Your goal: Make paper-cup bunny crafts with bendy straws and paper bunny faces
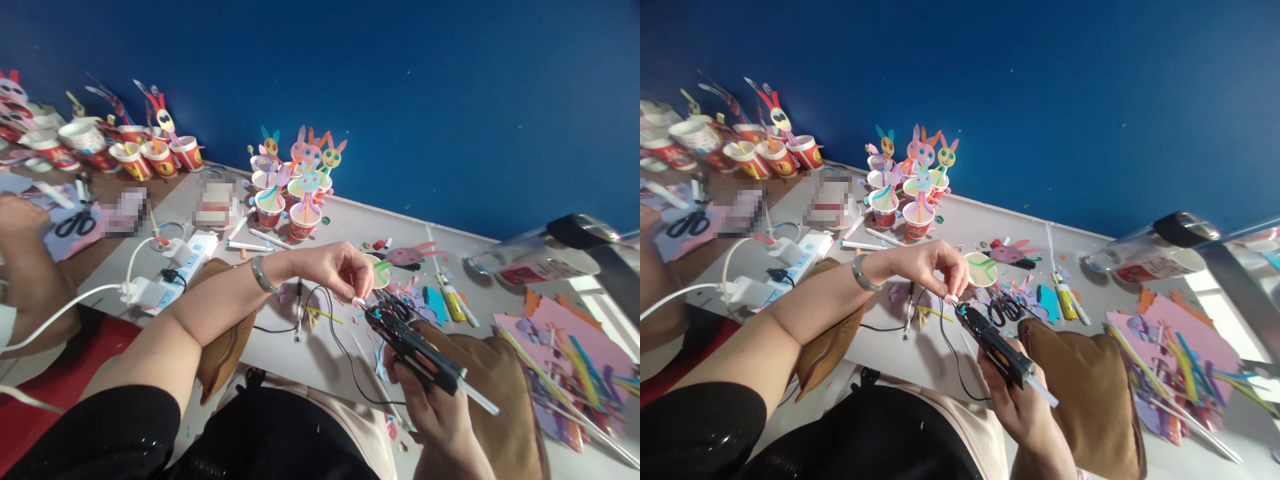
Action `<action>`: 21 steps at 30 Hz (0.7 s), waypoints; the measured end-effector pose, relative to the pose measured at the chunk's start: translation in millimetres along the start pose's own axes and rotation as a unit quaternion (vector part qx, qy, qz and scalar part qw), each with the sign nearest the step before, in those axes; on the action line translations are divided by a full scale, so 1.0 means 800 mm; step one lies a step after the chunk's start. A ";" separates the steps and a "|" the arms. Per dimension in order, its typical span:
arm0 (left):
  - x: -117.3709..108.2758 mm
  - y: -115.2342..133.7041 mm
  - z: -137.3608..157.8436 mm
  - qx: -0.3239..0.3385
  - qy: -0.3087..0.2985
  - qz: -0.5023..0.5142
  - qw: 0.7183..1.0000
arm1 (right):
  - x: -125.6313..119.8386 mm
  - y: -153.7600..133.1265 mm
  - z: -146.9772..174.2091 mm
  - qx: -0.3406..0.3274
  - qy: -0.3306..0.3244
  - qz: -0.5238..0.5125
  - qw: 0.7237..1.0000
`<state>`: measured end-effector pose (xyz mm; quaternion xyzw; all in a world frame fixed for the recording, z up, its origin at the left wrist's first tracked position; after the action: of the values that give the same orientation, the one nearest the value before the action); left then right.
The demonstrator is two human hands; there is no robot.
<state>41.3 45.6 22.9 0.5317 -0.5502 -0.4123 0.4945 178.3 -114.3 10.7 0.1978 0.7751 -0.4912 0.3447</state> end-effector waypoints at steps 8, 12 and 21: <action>-0.003 -0.002 0.001 0.015 0.002 -0.010 1.000 | -0.004 -0.003 -0.002 -0.003 0.004 0.022 1.000; -0.004 -0.005 0.001 0.002 0.006 -0.006 1.000 | -0.005 -0.004 -0.004 -0.010 0.004 0.021 1.000; -0.004 -0.003 0.001 -0.002 0.006 -0.006 1.000 | -0.002 -0.001 -0.003 0.004 0.000 0.016 1.000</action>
<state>40.7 48.2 19.7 0.5364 -0.5430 -0.4129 0.4968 177.7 -112.5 13.1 0.2120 0.7696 -0.4889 0.3519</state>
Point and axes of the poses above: each hand's wrist, its own z-axis away from the middle knuckle, its own x-axis out of the palm, y = z × x, the point moved 6 cm from there along -z, towards the middle knuckle, and after that the axes turned 9 degrees about -y, right-handed, at the moved point
